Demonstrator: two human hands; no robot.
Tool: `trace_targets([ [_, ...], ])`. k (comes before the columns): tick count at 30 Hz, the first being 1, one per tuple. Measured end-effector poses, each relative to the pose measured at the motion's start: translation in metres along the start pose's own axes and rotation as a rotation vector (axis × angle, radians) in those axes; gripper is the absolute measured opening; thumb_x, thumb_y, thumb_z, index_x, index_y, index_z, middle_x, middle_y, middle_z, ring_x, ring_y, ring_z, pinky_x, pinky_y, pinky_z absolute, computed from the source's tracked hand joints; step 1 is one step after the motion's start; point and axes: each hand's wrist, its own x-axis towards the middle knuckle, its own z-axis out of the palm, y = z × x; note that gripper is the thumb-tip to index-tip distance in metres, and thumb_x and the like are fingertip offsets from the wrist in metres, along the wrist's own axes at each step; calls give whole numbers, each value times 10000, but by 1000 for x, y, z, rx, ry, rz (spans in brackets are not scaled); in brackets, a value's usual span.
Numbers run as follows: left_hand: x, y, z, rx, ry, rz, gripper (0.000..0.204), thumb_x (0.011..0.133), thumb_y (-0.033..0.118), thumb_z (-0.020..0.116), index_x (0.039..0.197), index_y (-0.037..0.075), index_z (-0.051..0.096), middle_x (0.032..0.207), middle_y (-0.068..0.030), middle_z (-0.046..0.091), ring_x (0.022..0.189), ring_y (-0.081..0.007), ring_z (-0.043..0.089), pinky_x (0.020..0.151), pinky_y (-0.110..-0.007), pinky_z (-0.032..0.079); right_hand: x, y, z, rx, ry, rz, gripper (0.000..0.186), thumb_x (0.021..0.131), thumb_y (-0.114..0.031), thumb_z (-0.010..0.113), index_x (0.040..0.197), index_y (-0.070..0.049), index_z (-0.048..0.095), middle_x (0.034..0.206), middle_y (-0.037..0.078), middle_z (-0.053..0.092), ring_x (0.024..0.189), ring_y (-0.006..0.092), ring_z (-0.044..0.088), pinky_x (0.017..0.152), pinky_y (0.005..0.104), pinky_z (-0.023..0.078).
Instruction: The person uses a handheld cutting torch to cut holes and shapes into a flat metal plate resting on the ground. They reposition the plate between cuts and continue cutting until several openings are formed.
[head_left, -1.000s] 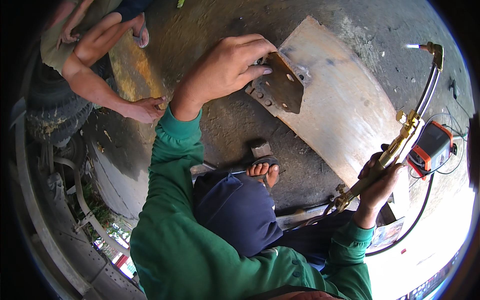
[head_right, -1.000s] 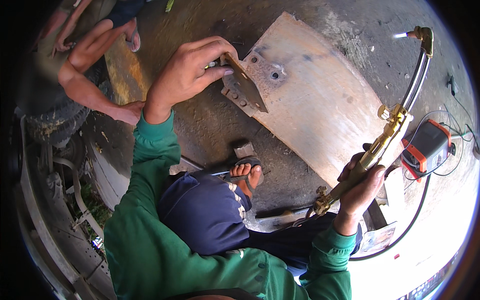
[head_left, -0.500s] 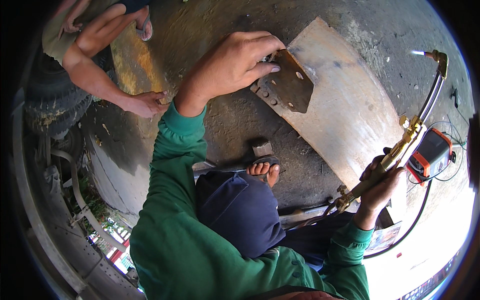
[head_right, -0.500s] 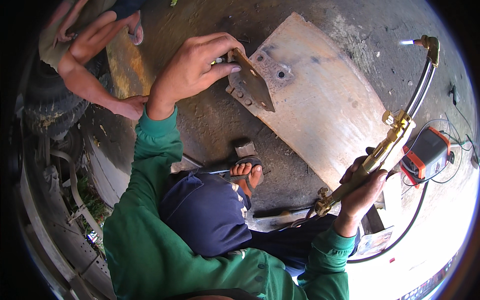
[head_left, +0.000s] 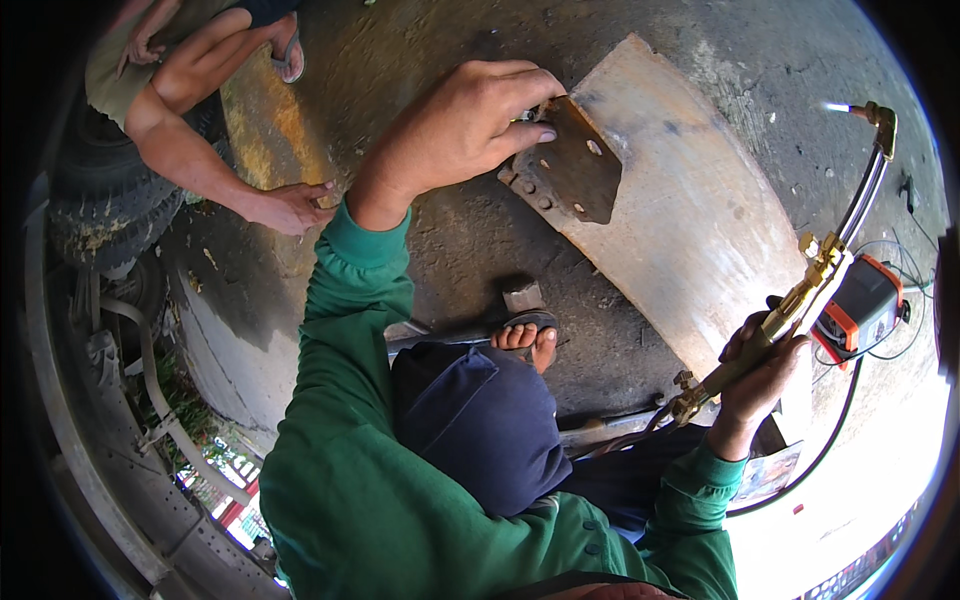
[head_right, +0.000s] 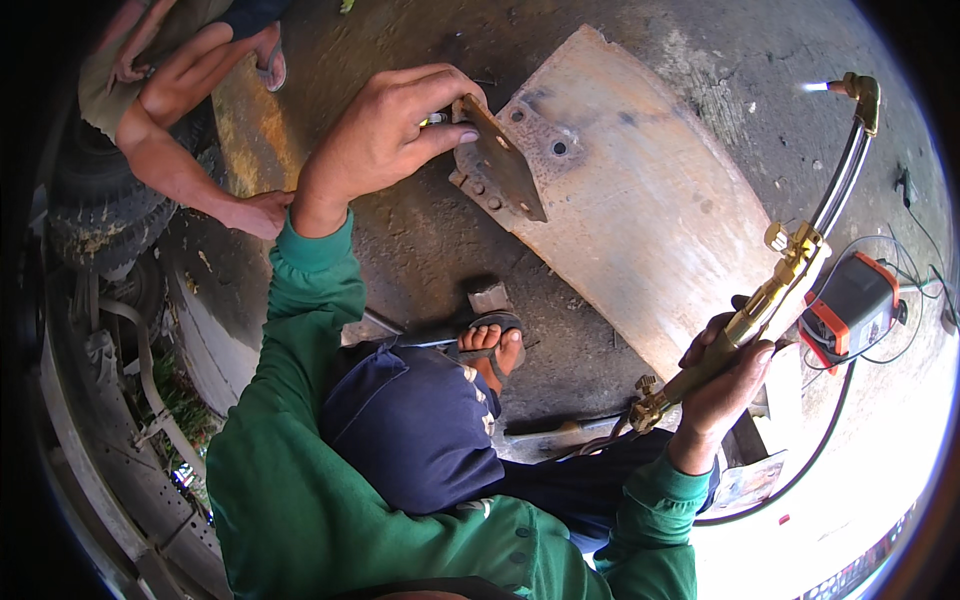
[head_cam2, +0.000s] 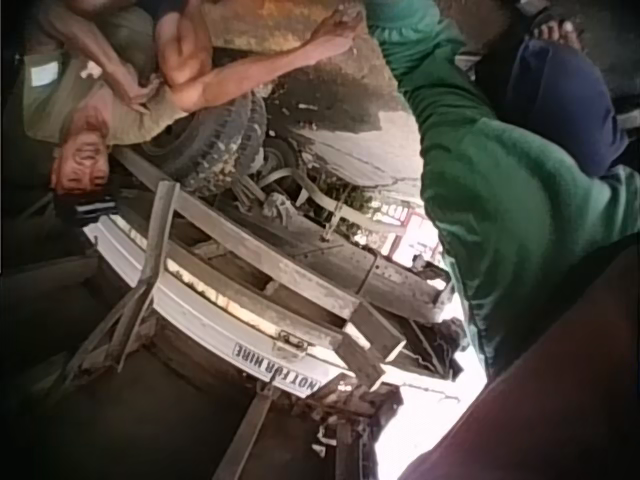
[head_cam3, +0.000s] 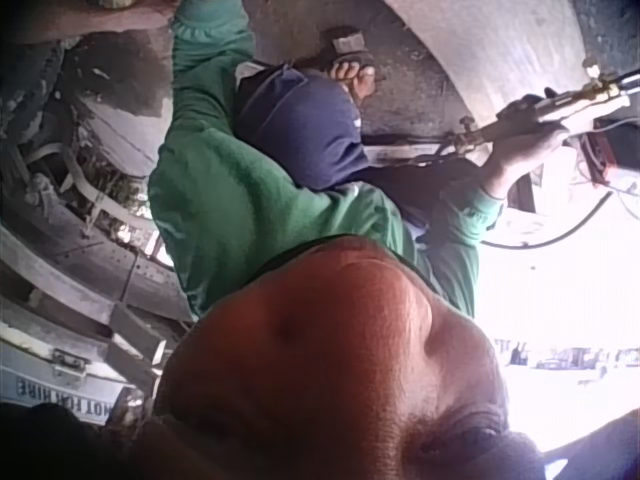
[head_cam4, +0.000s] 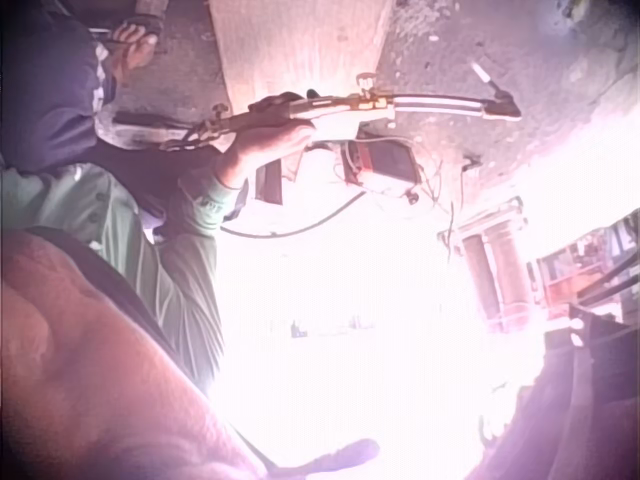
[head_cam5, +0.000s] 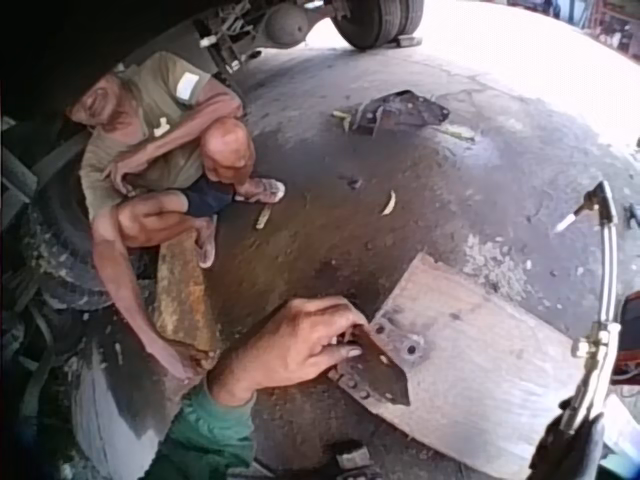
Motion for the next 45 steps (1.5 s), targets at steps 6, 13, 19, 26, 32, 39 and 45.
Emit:
trace_targets([
  [6,1,2,0,14,-3,8,303,849,55,764,1126,-12,661,1037,-156,696,876,-319,702,731,-381,549,-1,-1,-1,-7,5,-5,760,1019,-673,389,1331,8,514,792,58,563,553,118,508,464,255,423],
  [13,-1,3,1,23,18,-18,294,852,49,769,1122,1,663,1032,-147,698,835,-297,706,692,-375,546,-3,-1,0,-23,1,-23,766,1020,-674,381,1333,13,510,792,59,565,548,121,514,459,255,431],
  [19,-2,-1,2,35,49,6,285,849,51,772,1109,8,663,998,-137,698,802,-286,699,678,-373,542,-4,-1,1,-35,3,-21,767,1019,-680,378,1334,7,509,787,57,565,539,120,514,452,256,427],
  [26,-2,1,0,31,44,5,286,846,62,780,1104,10,666,980,-133,699,790,-278,700,663,-366,541,-3,0,-1,-29,-7,-24,762,1018,-679,382,1333,3,512,788,55,567,542,118,515,454,254,430],
  [32,-3,-2,3,24,54,1,291,841,64,785,1102,7,667,978,-134,701,781,-276,700,657,-366,542,-3,0,-1,-25,-5,-25,755,1022,-670,380,1331,6,515,791,59,568,547,119,518,457,253,433],
  [39,-2,-4,3,12,60,21,294,826,49,789,1092,8,671,973,-134,701,788,-274,702,665,-362,544,-2,1,0,-13,-7,-21,755,1027,-663,368,1333,12,511,794,61,567,549,122,520,457,255,435],
  [45,-2,-1,2,16,66,8,294,823,49,792,1088,10,671,970,-131,702,789,-273,703,656,-359,542,-1,2,0,-15,-10,-13,765,1022,-672,374,1337,12,509,793,61,566,548,124,516,456,258,429],
])
